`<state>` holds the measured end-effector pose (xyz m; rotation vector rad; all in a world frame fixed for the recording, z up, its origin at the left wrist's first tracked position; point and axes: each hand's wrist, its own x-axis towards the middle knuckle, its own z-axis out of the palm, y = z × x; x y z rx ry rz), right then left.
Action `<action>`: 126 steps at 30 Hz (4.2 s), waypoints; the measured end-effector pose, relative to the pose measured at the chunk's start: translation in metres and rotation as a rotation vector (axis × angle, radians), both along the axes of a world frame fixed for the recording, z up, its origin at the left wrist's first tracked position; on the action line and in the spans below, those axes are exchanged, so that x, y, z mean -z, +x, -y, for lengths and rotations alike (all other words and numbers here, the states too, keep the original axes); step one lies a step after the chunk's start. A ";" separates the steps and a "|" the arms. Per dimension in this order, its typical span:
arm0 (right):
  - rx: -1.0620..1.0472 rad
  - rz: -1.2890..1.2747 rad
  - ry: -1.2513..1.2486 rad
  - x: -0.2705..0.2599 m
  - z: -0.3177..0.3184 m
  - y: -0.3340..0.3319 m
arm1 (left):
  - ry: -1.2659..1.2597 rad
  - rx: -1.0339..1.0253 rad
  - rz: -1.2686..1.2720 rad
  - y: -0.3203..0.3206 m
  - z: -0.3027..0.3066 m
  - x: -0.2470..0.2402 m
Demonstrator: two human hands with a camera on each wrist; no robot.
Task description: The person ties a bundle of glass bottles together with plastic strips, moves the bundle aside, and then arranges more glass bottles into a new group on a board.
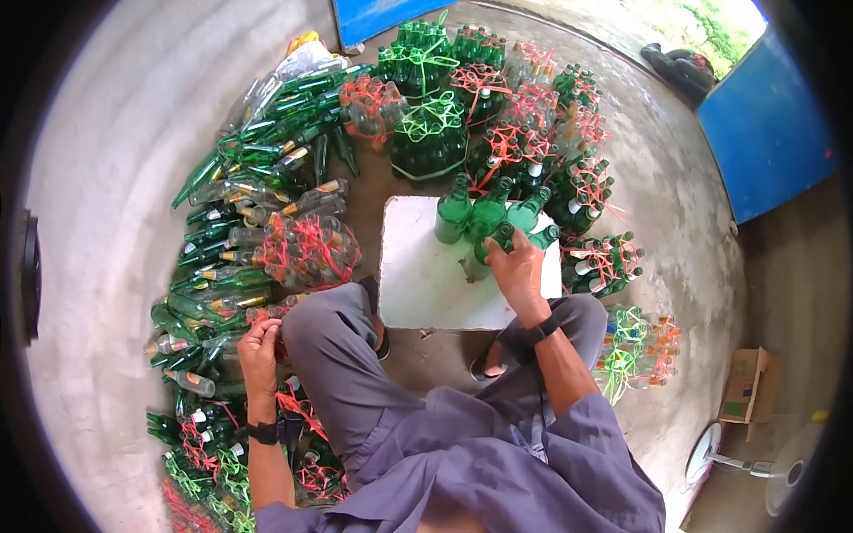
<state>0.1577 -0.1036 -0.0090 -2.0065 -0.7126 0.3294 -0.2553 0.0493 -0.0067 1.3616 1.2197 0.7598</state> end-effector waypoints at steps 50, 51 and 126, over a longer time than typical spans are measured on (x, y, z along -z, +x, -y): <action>-0.208 -0.040 -0.471 -0.012 0.040 -0.038 | -0.374 -0.505 -0.154 -0.196 -0.121 0.161; -0.316 -0.024 -0.360 -0.008 0.035 -0.057 | -0.347 -0.483 -0.188 -0.197 -0.130 0.165; -1.030 -0.025 0.019 -0.016 -0.050 -0.178 | 0.538 -0.156 -0.764 -0.112 -0.253 0.160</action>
